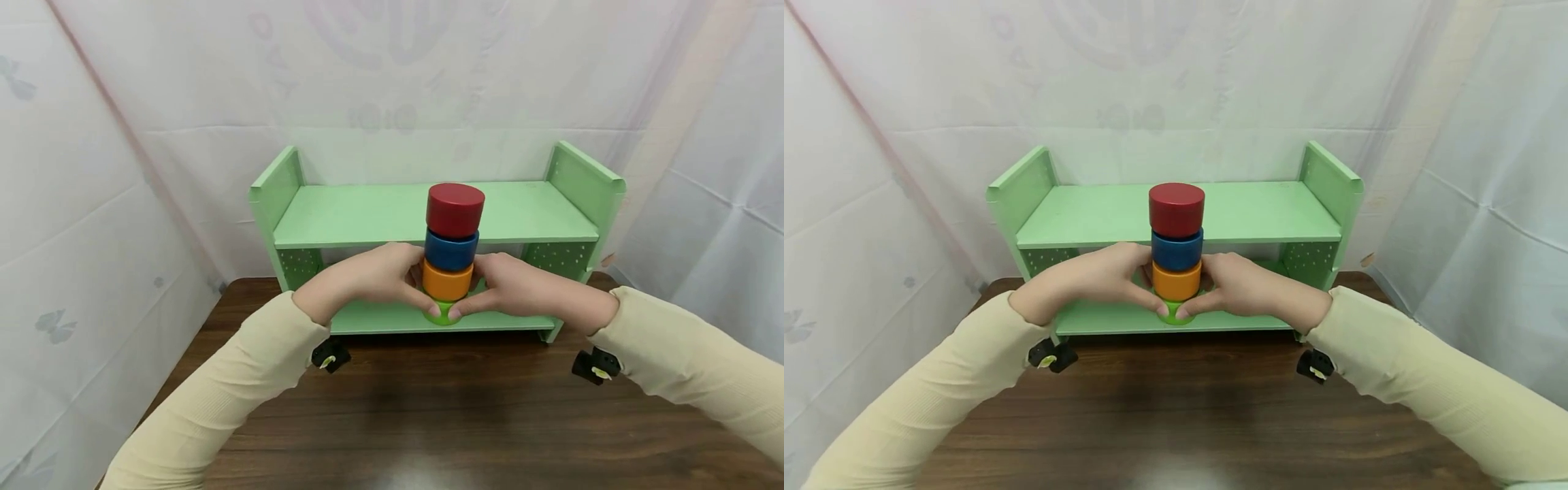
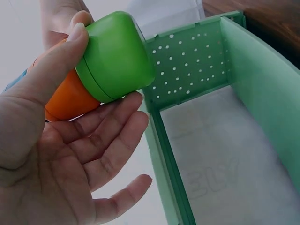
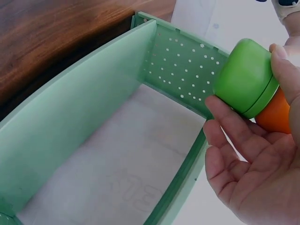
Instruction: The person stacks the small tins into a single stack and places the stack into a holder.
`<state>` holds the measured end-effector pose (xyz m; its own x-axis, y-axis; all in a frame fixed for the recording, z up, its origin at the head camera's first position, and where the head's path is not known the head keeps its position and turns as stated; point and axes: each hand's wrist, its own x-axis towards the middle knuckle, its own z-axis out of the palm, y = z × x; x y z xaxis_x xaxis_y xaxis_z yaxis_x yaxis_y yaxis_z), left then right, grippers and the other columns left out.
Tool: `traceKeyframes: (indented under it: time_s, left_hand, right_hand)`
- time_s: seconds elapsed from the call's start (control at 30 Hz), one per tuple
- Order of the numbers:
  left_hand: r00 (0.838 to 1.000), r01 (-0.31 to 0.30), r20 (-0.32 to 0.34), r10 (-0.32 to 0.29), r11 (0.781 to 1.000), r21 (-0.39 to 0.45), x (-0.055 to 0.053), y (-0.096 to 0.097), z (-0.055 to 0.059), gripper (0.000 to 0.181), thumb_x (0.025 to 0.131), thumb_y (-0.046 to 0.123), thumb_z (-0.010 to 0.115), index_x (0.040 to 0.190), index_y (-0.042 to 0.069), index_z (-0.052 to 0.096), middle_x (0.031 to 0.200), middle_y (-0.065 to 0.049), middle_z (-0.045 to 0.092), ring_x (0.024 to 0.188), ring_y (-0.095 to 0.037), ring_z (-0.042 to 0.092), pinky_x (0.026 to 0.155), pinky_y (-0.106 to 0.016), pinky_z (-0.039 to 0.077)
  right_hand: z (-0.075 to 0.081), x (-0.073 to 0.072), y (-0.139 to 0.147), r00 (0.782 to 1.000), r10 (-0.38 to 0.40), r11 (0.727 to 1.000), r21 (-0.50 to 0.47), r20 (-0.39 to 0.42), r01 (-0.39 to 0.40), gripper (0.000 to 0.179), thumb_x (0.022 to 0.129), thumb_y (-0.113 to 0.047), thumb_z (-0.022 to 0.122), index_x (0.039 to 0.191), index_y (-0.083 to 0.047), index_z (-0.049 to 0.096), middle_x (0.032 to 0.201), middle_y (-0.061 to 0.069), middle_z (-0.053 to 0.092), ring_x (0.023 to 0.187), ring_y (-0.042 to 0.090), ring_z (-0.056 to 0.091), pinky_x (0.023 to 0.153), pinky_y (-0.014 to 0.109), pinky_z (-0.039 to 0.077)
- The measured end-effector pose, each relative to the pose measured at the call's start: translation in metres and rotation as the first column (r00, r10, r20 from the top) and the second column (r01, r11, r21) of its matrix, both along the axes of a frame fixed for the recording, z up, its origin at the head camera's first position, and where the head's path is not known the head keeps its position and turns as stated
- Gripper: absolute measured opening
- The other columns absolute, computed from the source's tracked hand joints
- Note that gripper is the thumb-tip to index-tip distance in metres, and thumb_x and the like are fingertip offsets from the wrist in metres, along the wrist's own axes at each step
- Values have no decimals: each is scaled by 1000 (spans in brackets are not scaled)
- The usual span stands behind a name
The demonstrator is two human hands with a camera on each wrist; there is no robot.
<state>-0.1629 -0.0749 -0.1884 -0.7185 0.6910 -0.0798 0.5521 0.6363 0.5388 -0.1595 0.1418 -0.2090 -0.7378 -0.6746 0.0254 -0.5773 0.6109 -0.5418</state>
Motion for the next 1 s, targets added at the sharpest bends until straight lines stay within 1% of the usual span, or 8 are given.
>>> traceKeyframes:
  time_s: [0.17, 0.33, 0.6, 0.8, 1.0]
  left_hand:
    - [1000, -19, 3, 19, 1000, -8, -4, 1, 5, 52, 80, 26, 78, 122, 9, 54, 106, -2, 65, 90, -15, 61, 86, -28, 50]
    - [1000, -26, 0, 26, 1000, 0, -9, 0, 9, 51, 80, 26, 78, 121, 8, 54, 106, -3, 65, 91, -16, 62, 87, -30, 50]
    - [999, -38, 3, 38, 999, 0, -15, 0, 16, 50, 81, 26, 77, 121, 7, 54, 105, -5, 65, 91, -18, 61, 88, -31, 49]
    - [999, -49, -16, 49, 999, 7, -22, -1, 22, 50, 81, 25, 77, 120, 5, 54, 104, -7, 66, 90, -19, 61, 88, -31, 49]
    - [998, -59, -12, 59, 998, 11, -27, -3, 24, 49, 81, 25, 77, 119, 3, 55, 104, -8, 66, 91, -20, 61, 88, -32, 49]
  right_hand:
    - [6, -5, -1, 1000, -6, 1000, 3, -1, 6, 57, 80, -32, 77, 125, -6, 52, 110, 5, 66, 97, 18, 61, 90, 42, 49]
    - [12, -11, -1, 1000, -5, 1000, 20, -2, 5, 55, 81, -31, 76, 124, -4, 53, 110, 6, 66, 97, 19, 61, 90, 43, 48]
    - [21, -20, -1, 999, 32, 999, 17, 20, -32, 53, 84, -27, 73, 125, 0, 52, 111, 9, 66, 95, 21, 60, 88, 40, 48]
    - [27, -28, -2, 1000, 29, 1000, 9, 1, -29, 49, 85, -24, 73, 123, 0, 53, 109, 9, 66, 93, 22, 60, 86, 39, 48]
    - [30, -36, -4, 998, 60, 998, 16, -7, -59, 45, 86, -23, 72, 121, 0, 55, 107, 9, 67, 93, 22, 61, 87, 40, 48]
